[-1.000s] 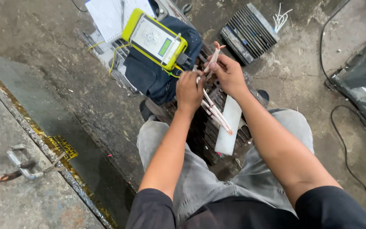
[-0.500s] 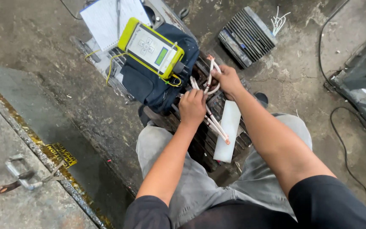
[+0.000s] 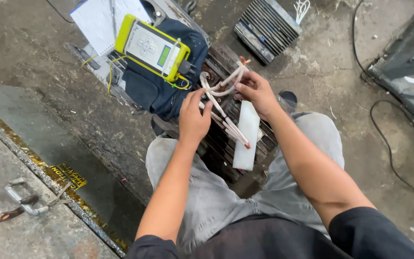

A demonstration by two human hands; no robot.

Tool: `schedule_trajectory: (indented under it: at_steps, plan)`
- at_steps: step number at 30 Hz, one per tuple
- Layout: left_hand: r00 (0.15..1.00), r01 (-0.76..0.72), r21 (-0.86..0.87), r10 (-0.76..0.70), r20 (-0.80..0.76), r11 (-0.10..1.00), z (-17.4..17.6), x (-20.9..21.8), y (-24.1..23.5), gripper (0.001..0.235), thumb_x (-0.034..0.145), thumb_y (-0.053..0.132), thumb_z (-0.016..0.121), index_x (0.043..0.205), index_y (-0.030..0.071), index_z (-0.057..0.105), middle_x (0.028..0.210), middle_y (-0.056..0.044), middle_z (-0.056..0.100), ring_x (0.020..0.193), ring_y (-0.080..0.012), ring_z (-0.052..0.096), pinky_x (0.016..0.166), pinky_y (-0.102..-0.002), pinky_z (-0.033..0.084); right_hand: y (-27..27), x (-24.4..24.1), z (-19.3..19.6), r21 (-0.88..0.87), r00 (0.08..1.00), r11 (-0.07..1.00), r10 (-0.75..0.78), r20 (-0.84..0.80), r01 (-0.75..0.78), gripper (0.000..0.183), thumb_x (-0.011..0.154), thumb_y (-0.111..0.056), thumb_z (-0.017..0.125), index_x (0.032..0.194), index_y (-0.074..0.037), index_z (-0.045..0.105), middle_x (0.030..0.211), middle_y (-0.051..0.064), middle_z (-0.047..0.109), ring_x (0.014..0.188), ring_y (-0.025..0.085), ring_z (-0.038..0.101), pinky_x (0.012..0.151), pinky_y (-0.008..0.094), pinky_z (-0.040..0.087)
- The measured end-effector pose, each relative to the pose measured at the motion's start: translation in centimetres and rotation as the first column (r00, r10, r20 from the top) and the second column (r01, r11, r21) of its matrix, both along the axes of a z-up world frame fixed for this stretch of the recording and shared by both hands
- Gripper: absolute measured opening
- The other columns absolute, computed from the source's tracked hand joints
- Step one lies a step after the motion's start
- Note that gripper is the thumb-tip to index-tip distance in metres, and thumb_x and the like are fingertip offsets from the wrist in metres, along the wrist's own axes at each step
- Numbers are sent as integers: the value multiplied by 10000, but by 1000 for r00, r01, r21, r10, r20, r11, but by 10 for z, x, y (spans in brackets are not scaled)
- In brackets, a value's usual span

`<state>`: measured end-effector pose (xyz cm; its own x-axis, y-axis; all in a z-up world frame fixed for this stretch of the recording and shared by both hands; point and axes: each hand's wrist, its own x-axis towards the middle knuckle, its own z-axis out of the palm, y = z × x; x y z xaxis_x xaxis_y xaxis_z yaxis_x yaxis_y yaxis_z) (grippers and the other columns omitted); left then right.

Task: The person sits on a metal grate and twists the exposed copper strands of several white insulated wires by hand. After twisting the wires, the person picks up a notebook and pen and writes on the notebook.

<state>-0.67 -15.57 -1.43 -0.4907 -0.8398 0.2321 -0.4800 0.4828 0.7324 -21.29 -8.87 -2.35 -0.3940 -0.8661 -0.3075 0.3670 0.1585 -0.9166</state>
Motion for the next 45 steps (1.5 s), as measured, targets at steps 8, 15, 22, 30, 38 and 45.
schedule_trajectory:
  at_steps: [8,15,22,30,38,45]
  plan:
    - [986,73,48,-65,-156,996,27,-67,-13,392,925,413,696,1223,160,664,1080,-38,698,1033,-273,688,911,-403,539,16,-29,8,-264,944,963,-134,-303,52,374,958,-23,691,1310,20,573,1139,172,666,1001,203,694,775,314,633]
    - [972,142,91,-121,-199,986,40,-107,-37,170,889,326,728,1034,239,746,833,16,730,793,-216,733,717,-335,580,-20,-58,40,-315,568,896,-90,-818,-312,138,941,-51,749,1078,-70,744,975,89,688,859,263,689,694,346,572]
    - [976,177,253,-135,-173,951,73,-110,-33,62,880,162,675,876,115,715,788,-7,757,752,-124,717,684,-282,540,-17,-69,67,-198,404,851,18,-915,-486,52,947,45,706,960,22,662,914,134,627,849,287,584,747,390,472]
    - [975,197,-41,-200,-100,980,86,-40,2,205,970,265,674,1136,144,667,995,-87,669,948,-350,678,839,-447,548,75,-47,4,90,644,985,166,-746,-150,162,956,-133,709,1098,-55,711,894,172,688,820,357,679,712,467,529]
    - [758,321,137,-341,556,937,-14,26,71,297,897,309,664,1151,160,630,1084,-75,637,980,-331,664,806,-473,527,107,23,-16,627,476,703,702,-531,-337,304,809,-211,768,1068,-62,709,901,99,746,836,288,735,693,400,588]
    - [878,261,109,-283,387,959,-23,33,66,426,889,272,672,1256,90,552,1199,-174,590,1056,-424,638,827,-527,527,106,31,5,454,941,861,315,-123,-229,209,824,24,689,1001,125,645,806,224,680,667,234,718,605,311,638]
